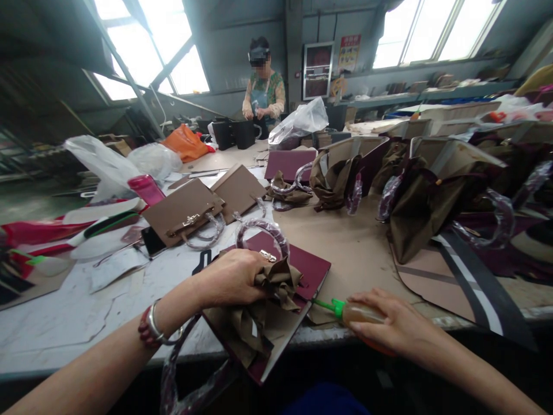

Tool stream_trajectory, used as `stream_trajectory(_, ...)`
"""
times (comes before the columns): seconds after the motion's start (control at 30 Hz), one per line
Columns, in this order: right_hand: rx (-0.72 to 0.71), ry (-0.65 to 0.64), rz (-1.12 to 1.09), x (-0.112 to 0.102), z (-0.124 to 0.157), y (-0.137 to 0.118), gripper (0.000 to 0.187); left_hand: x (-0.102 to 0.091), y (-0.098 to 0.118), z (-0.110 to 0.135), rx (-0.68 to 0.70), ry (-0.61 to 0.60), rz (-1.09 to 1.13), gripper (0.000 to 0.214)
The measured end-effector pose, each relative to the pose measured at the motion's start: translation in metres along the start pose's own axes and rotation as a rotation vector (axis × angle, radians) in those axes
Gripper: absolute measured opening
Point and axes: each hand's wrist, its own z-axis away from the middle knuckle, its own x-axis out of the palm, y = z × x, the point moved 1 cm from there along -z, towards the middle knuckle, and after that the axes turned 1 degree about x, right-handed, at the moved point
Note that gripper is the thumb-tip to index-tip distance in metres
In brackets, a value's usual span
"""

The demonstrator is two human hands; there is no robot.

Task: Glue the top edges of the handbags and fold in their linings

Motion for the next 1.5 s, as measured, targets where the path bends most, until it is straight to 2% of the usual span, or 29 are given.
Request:
stream_trajectory(0.17,-0.025,0.018,-0.014,0.004,0.004,-0.002,0.045,0.004,0.000,0.001,0.033,0.003,0.010,0.009)
stream_trajectory(0.5,-0.047,-0.042,-0.096,0.018,0.019,-0.011,0.042,0.011,0.001,0.004,0.042,0.027,0.017,0.011)
stream_trajectory(0.67,-0.014,0.057,-0.056,0.017,0.015,-0.006,0.047,0.013,0.000,0.005,0.019,0.020,-0.018,0.012)
stream_trajectory(0.9,-0.059,-0.057,-0.169,0.031,0.031,-0.019,0.044,0.018,0.000,0.005,0.005,-0.003,-0.024,0.012)
stream_trajectory(1.07,-0.020,0.061,-0.116,0.034,0.031,-0.016,0.049,0.021,0.001,0.006,-0.010,0.000,-0.024,0.013)
stream_trajectory(1.27,0.029,-0.013,-0.061,0.045,0.039,-0.015,0.057,0.023,0.002,0.007,-0.011,-0.013,-0.020,0.012)
stream_trajectory(1.5,-0.020,0.133,-0.066,0.036,0.029,0.001,0.047,0.024,0.001,0.009,-0.008,0.002,-0.003,0.012)
